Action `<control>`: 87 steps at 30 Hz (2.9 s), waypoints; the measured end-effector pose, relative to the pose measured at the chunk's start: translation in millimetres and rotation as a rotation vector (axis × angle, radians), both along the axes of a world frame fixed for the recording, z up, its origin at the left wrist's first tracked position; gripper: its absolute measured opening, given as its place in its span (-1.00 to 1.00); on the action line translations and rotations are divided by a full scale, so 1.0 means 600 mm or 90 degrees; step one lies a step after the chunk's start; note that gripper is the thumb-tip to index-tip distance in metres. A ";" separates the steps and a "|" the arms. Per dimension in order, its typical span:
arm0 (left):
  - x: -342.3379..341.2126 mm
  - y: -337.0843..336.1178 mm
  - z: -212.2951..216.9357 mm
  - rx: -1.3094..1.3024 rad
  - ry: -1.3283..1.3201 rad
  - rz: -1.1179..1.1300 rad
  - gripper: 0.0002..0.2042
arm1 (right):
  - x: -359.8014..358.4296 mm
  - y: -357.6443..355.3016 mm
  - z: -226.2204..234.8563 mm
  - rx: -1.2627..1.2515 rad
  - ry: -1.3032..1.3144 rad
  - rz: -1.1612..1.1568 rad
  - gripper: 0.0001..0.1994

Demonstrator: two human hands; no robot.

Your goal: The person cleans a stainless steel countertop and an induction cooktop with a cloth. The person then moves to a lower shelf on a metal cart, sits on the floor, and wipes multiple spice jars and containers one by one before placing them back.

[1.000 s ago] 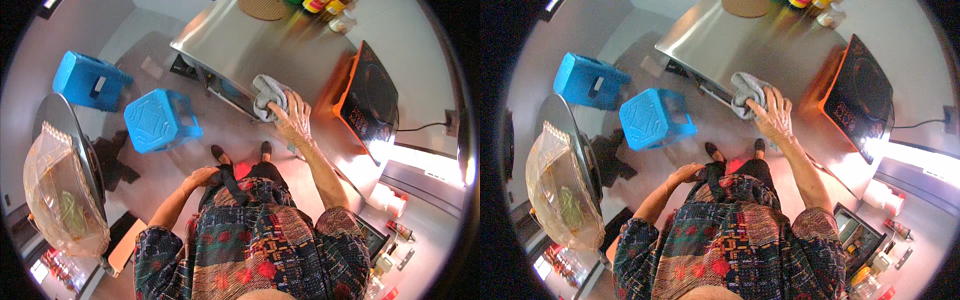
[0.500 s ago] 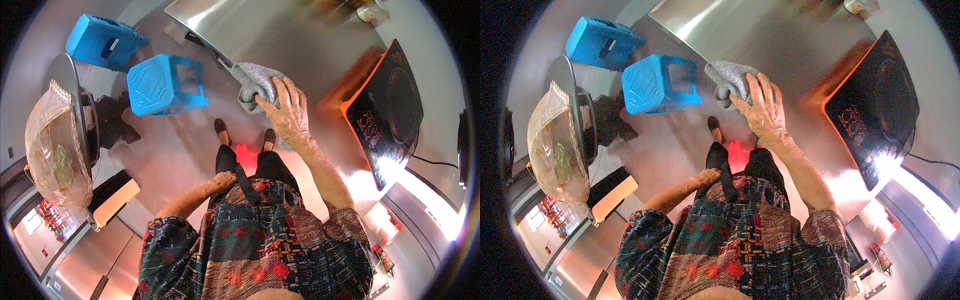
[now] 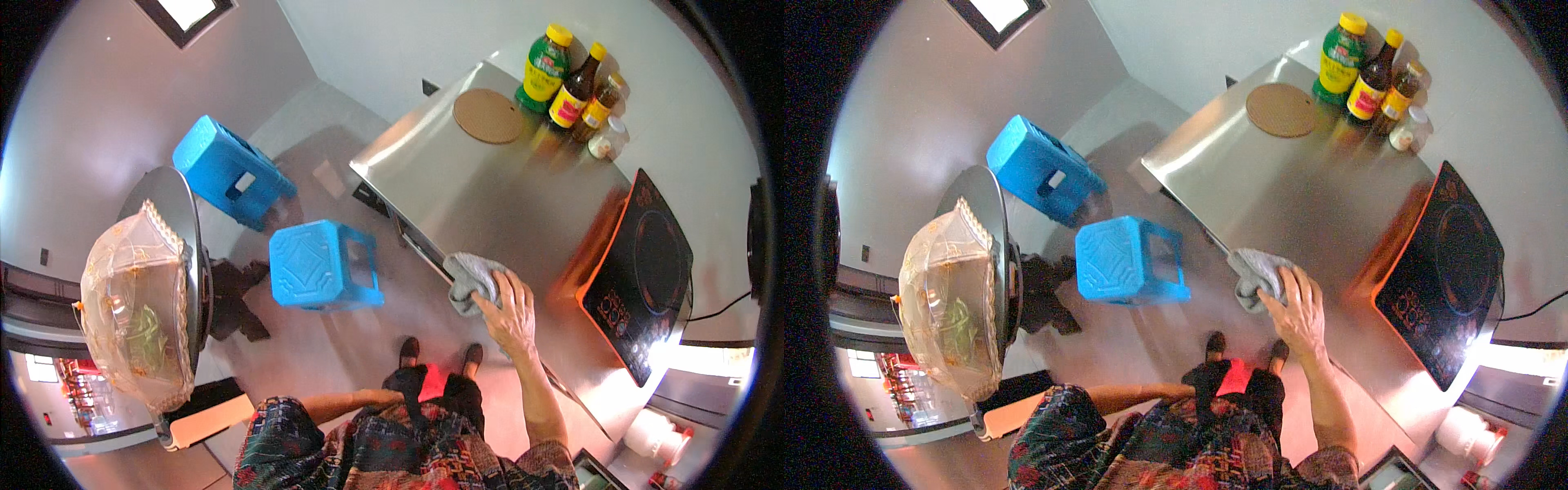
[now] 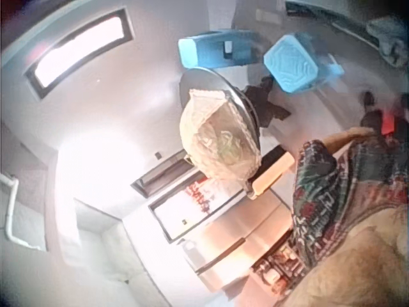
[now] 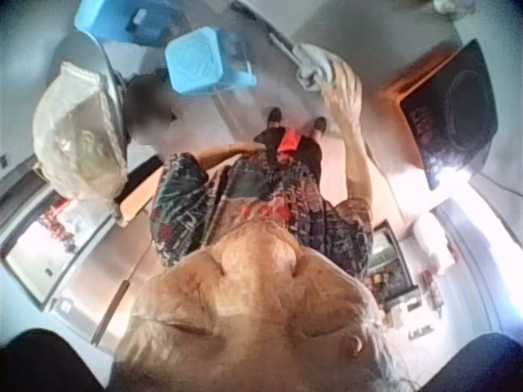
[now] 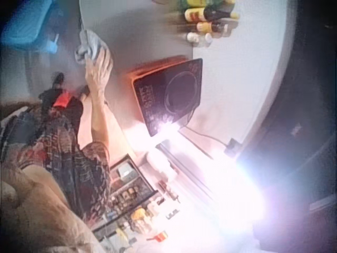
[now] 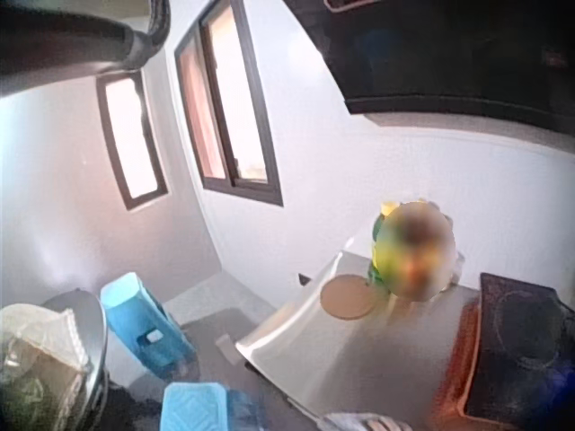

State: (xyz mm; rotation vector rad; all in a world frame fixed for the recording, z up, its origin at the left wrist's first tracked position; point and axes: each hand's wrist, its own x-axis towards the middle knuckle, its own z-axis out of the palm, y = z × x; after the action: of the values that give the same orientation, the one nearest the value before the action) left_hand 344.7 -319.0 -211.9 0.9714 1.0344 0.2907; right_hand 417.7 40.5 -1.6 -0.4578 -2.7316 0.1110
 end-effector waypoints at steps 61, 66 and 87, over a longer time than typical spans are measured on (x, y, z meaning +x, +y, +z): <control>0.030 0.566 -0.147 0.861 -0.035 0.652 -0.58 | 0.245 -0.020 -0.183 0.608 0.214 -0.147 -0.61; 0.035 0.557 -0.135 0.790 -0.135 0.679 -0.56 | 0.241 -0.013 -0.292 0.394 0.398 -0.119 -0.53; 0.051 0.476 -0.223 0.494 -0.403 0.753 -0.37 | -0.033 -0.037 -0.547 -0.055 0.603 -0.368 -0.37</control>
State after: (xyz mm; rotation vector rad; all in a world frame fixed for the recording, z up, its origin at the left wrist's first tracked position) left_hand 375.1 -33.1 -345.9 0.7171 0.7797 1.9533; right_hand 397.8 18.5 -329.6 -0.9141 -1.6115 0.2214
